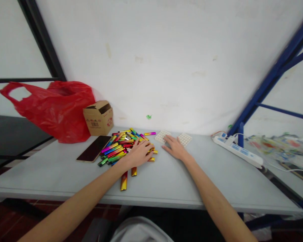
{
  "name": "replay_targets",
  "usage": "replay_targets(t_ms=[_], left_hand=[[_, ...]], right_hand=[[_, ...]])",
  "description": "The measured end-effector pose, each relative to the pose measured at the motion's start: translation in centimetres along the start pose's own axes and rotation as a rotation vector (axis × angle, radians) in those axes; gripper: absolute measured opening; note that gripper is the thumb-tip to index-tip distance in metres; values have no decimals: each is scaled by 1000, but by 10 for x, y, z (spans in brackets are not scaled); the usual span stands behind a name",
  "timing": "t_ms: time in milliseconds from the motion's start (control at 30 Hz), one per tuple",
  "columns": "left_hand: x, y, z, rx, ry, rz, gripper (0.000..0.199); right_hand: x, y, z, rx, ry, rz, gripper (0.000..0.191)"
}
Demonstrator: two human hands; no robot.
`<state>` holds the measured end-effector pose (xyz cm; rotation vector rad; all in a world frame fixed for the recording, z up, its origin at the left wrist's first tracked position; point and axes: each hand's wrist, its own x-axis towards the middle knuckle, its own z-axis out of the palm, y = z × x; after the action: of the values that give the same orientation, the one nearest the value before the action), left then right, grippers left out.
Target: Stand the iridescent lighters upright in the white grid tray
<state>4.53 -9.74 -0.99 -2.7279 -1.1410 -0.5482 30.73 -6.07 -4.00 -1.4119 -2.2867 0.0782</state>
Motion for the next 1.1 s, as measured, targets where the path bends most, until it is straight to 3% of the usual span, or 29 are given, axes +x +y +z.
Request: replay_targets(t_ms=[267,333,433,567,767,967,1100], left_hand=[[0,2,-2,-35,7,1,29],[-1,2,-1,-59,28,5,31],[2,-3,0,-99,71,2,33],[21,-26,-6,-101,169,-90,34],[76,-70,-8,-134,-29,-279,33],[113,-74,17,-223,-49,-293,19],[120,-74,18,-287,18,-283,13]], right_hand=[[-7,-39,-19,-34,-36,-80,37],[-11,-39,-26,12,27,-120,36],[-15,-30,-28,56,137,-179,36],[-21,-6,-20,37,42,-101,65],[-14,9,-14,83,-84,-115,62],[-20,15,-13,157,-29,-174,63],[-36,23,-11,233,62,-202,63]])
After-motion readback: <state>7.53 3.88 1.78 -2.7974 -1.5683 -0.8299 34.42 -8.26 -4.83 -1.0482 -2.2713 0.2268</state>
